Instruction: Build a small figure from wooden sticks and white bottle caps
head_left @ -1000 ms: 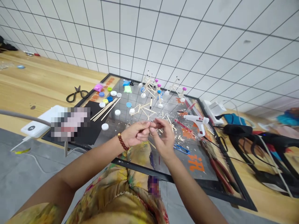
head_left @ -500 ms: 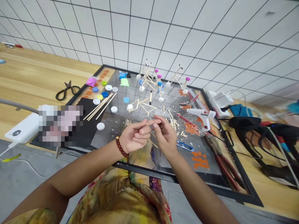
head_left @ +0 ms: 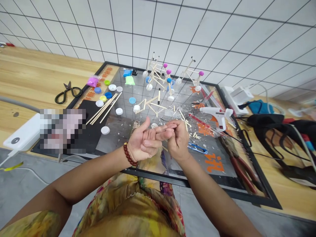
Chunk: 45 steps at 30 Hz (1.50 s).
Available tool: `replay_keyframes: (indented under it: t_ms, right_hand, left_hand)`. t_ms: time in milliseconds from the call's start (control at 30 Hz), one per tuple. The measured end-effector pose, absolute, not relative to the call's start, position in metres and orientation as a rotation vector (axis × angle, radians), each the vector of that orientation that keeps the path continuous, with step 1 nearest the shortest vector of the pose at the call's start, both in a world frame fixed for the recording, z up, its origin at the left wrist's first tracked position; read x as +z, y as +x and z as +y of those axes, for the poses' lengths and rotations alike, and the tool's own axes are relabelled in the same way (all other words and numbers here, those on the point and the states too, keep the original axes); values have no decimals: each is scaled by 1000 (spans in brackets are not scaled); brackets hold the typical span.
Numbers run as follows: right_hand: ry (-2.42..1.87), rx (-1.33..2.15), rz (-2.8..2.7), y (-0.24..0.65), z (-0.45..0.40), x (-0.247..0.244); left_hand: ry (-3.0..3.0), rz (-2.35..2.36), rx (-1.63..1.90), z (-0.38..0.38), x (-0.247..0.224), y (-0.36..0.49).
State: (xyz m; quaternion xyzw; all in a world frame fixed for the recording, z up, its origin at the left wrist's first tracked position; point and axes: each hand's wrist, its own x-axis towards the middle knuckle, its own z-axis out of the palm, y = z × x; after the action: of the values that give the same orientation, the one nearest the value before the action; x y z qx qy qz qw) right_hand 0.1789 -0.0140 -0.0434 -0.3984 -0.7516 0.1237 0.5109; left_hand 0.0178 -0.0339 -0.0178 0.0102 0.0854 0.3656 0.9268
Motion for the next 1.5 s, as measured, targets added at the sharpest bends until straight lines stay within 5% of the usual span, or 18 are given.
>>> replay_keyframes:
  t_ms: [567,967,1500]
  right_hand:
    - [-903,200,-1818,178,-16,-42]
    - [-725,43,-2033,179,-15,-52]
    - [-1165,-213,-1552,241,7,-23]
  left_hand:
    - [178,39,664,-35,-22,16]
    - [370,523,1826,-63,9,9]
    - [1215,1263,1521,-55,-8,-28]
